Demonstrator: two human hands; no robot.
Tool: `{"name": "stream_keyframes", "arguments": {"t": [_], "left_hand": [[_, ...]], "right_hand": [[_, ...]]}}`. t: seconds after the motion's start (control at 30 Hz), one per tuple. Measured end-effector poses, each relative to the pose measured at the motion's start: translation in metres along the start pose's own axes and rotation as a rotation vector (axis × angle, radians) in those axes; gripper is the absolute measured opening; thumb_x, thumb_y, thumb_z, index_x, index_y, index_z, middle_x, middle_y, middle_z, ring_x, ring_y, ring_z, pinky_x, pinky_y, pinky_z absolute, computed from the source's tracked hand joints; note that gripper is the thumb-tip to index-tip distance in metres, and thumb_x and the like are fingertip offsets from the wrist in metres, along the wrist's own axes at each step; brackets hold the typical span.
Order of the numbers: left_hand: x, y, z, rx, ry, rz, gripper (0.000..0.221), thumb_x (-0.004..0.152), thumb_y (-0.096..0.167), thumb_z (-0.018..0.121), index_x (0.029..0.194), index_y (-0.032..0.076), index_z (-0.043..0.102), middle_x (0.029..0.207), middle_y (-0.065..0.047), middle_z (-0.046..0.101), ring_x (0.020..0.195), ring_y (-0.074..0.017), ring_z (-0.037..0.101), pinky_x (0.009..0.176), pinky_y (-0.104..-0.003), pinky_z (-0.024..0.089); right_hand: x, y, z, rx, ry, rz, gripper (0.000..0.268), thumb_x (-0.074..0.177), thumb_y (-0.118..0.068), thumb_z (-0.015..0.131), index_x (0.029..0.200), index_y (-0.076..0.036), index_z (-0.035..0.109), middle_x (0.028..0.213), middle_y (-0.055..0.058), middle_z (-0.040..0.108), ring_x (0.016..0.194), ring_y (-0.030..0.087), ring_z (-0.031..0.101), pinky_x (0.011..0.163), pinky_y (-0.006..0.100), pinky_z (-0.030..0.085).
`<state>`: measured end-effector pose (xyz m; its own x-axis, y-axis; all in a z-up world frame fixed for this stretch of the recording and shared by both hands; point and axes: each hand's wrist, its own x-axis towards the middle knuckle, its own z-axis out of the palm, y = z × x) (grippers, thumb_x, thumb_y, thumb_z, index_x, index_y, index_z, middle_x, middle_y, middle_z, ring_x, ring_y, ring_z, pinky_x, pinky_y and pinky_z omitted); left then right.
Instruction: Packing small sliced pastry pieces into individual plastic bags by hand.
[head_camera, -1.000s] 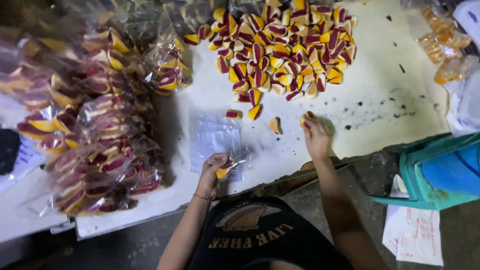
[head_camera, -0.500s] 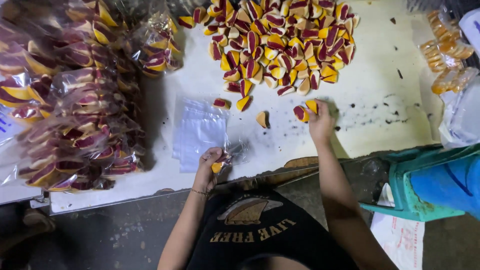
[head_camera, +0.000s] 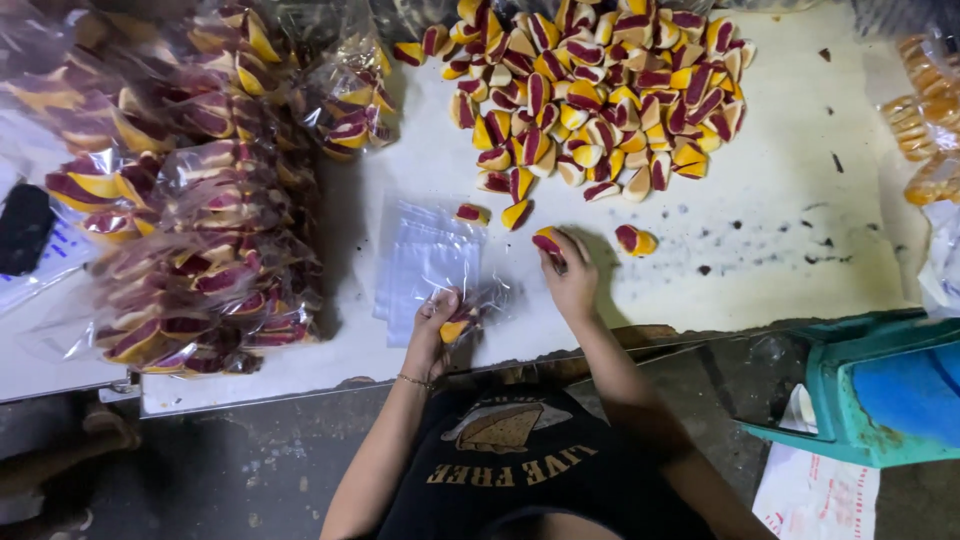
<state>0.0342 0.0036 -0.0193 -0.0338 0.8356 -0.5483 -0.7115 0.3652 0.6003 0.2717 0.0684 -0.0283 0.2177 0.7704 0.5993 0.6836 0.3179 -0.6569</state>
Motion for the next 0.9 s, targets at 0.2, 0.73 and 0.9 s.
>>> {"name": "stream_keyframes", "arguments": {"t": [0.2, 0.73, 0.9], "left_hand": [[0.012, 0.021, -0.002, 0.018, 0.003, -0.007, 0.028, 0.082, 0.019, 0.085, 0.097, 0.004, 0.066, 0.084, -0.013, 0.072, 0.076, -0.0267, 0.076, 0.067, -0.037, 0.065], [-0.009, 0.082, 0.049, 0.495, -0.502, -0.170, 0.058, 0.074, 0.026, 0.094, 0.116, -0.004, 0.066, 0.092, -0.014, 0.070, 0.083, -0.0231, 0.071, 0.072, -0.038, 0.062], [0.054, 0.081, -0.015, 0.325, -0.195, -0.180, 0.048, 0.086, 0.024, 0.083, 0.120, -0.002, 0.060, 0.097, -0.014, 0.069, 0.083, -0.0248, 0.073, 0.073, -0.038, 0.063]], "right_hand": [[0.005, -0.041, -0.014, 0.395, -0.034, 0.435, 0.052, 0.079, 0.004, 0.084, 0.129, 0.001, 0.068, 0.105, 0.023, 0.074, 0.099, 0.019, 0.071, 0.092, 0.031, 0.059], [0.004, -0.097, 0.018, 0.264, -0.307, -0.218, 0.023, 0.080, -0.001, 0.074, 0.100, -0.008, 0.081, 0.097, 0.009, 0.081, 0.086, 0.034, 0.076, 0.079, 0.045, 0.061], [0.025, -0.028, 0.062, -0.449, -0.627, -0.452, 0.067, 0.082, -0.003, 0.071, 0.144, -0.022, 0.054, 0.117, 0.000, 0.071, 0.110, 0.015, 0.069, 0.091, 0.030, 0.060]]}}
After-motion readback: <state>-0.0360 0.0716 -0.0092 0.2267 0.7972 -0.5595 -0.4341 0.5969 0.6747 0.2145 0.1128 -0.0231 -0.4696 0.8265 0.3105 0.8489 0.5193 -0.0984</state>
